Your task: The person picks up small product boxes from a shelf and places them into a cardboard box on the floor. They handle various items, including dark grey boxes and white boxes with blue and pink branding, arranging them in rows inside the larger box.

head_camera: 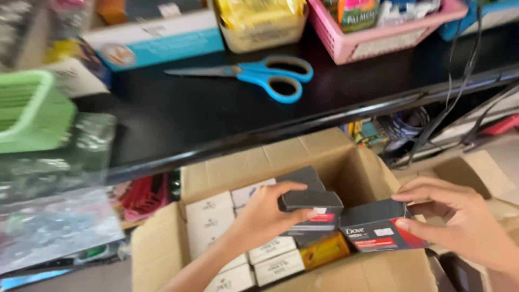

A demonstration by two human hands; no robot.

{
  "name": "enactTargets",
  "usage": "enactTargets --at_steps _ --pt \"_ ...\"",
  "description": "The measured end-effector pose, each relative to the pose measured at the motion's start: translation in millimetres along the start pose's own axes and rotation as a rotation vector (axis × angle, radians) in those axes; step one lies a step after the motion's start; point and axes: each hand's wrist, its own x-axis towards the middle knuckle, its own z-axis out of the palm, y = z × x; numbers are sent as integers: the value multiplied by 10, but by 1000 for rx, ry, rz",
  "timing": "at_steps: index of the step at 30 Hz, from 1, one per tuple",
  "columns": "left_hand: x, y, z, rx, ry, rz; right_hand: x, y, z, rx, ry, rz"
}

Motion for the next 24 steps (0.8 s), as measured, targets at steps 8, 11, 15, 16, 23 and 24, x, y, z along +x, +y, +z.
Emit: enactTargets --at_steps 8,11,15,16,23,24 --pt "50 16 151 -91 92 -334 -329 631 649 401 -66 3" --pt "49 -69 188 -115 142 -307 -226 481 729 347 -136 5" --pt "39 -299 303 -76 205 -101 -49 250 766 60 -306 77" --pt "63 -304 308 -78 202 -100 -13 258 783 60 -303 80" --pt "114 -341 362 -139 247 -156 13 438 806 -134 -456 -4" --pt "112 -327 357 -121 242 -170 4 484 783 -140 -357 -15"
